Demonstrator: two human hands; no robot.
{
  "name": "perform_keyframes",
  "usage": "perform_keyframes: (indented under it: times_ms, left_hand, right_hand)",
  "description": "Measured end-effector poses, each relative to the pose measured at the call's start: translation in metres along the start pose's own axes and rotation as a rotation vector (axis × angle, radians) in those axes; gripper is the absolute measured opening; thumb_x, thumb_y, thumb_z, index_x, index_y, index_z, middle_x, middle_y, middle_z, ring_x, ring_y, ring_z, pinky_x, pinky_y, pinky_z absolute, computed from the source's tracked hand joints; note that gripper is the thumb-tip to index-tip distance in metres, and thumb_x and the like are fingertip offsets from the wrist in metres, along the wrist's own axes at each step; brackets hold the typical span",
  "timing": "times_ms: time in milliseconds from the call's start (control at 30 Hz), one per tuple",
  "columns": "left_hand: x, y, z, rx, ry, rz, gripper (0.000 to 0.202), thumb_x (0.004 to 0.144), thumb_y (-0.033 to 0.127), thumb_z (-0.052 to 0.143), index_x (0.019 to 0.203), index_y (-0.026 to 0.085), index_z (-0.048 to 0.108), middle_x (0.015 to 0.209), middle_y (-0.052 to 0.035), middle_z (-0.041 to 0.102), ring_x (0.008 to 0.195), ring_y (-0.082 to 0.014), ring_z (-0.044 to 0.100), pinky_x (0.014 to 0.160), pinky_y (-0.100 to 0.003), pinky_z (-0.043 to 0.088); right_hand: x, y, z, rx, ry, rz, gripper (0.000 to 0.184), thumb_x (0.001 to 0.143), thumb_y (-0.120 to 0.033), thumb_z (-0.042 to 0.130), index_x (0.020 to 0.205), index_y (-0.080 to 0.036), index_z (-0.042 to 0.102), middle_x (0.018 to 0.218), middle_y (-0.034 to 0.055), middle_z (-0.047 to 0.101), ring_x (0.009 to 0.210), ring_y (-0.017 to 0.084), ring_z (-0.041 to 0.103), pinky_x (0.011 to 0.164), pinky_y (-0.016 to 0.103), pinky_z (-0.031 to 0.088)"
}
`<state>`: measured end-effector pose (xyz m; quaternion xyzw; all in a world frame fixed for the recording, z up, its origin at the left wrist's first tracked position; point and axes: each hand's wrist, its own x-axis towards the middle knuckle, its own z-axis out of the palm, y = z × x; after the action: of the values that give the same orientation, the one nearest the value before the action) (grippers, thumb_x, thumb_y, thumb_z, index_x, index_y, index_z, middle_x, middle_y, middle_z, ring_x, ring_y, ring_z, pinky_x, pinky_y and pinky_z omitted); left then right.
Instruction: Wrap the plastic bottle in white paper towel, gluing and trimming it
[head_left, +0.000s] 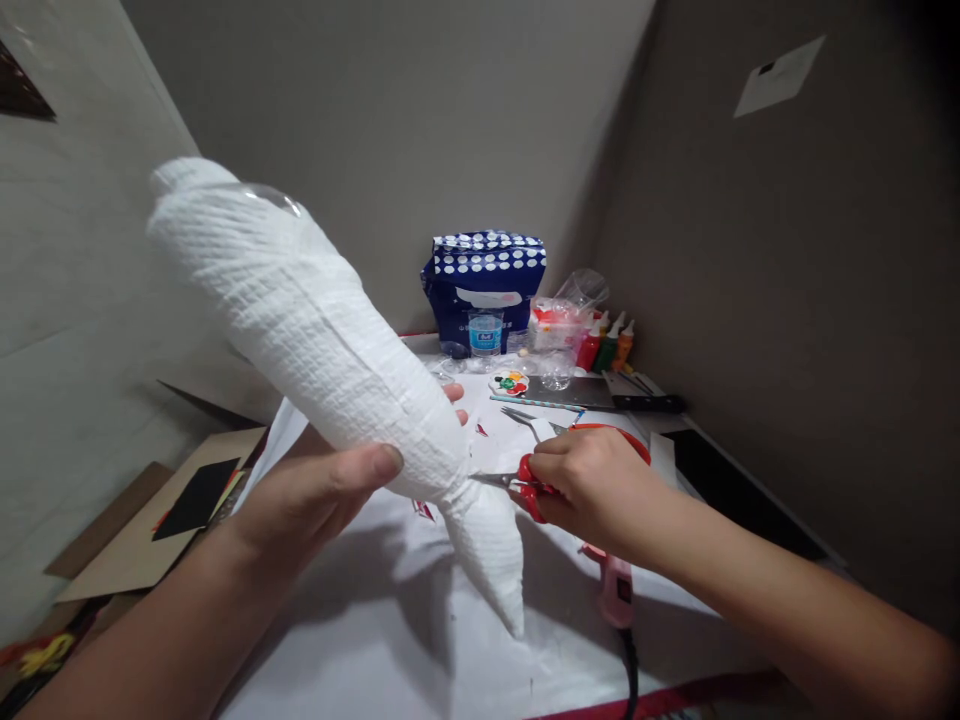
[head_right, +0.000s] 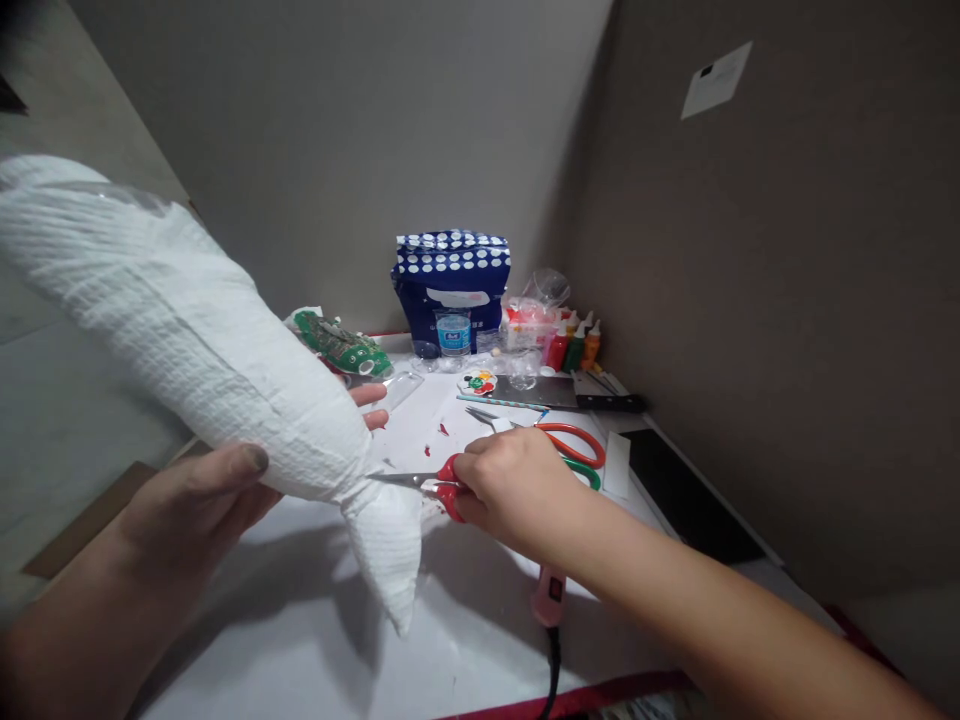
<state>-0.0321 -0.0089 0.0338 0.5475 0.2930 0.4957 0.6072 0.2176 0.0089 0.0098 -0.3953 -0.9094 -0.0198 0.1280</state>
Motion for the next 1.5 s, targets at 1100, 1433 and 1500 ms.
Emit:
perform_keyframes:
  times_ms: [1100, 1433, 1500]
  left_hand:
    - [0.010, 0.003, -0.002, 0.031, -0.035, -0.224, 0.044, 0.059, 0.035, 0.074, 0.100, 0.017, 0.077, 0.109, -0.0098, 0.074, 0.109, -0.0407, 0.062, 0.097, -0.051, 0.048]
    - [0.011, -0.014, 0.009, 0.096, -0.266, -0.207, 0.046, 0.065, 0.034, 0.072, 0.110, 0.021, 0.073, 0.115, -0.0096, 0.071, 0.104, -0.0347, 0.065, 0.094, -0.044, 0.049]
    - [0.014, -0.014, 0.007, 0.162, -0.249, -0.242, 0.050, 0.066, 0.035, 0.074, 0.114, 0.020, 0.069, 0.114, -0.0095, 0.071, 0.109, -0.0343, 0.062, 0.095, -0.043, 0.047]
  right_hand:
    - [0.006, 0.018, 0.025, 1.074, 0.037, 0.565, 0.026, 0.065, -0.035, 0.078, 0.058, -0.015, 0.062, 0.046, -0.0061, 0.048, 0.043, 0.007, 0.040, 0.042, 0.020, 0.031]
    - [0.045, 0.002, 0.041, 1.296, 0.110, 0.542, 0.028, 0.068, -0.038, 0.076, 0.061, -0.016, 0.060, 0.044, -0.0046, 0.052, 0.038, 0.008, 0.045, 0.037, 0.021, 0.039]
    - [0.051, 0.003, 0.043, 1.312, 0.130, 0.539, 0.029, 0.065, -0.038, 0.078, 0.060, -0.017, 0.058, 0.042, -0.0054, 0.050, 0.036, 0.008, 0.046, 0.036, 0.021, 0.039]
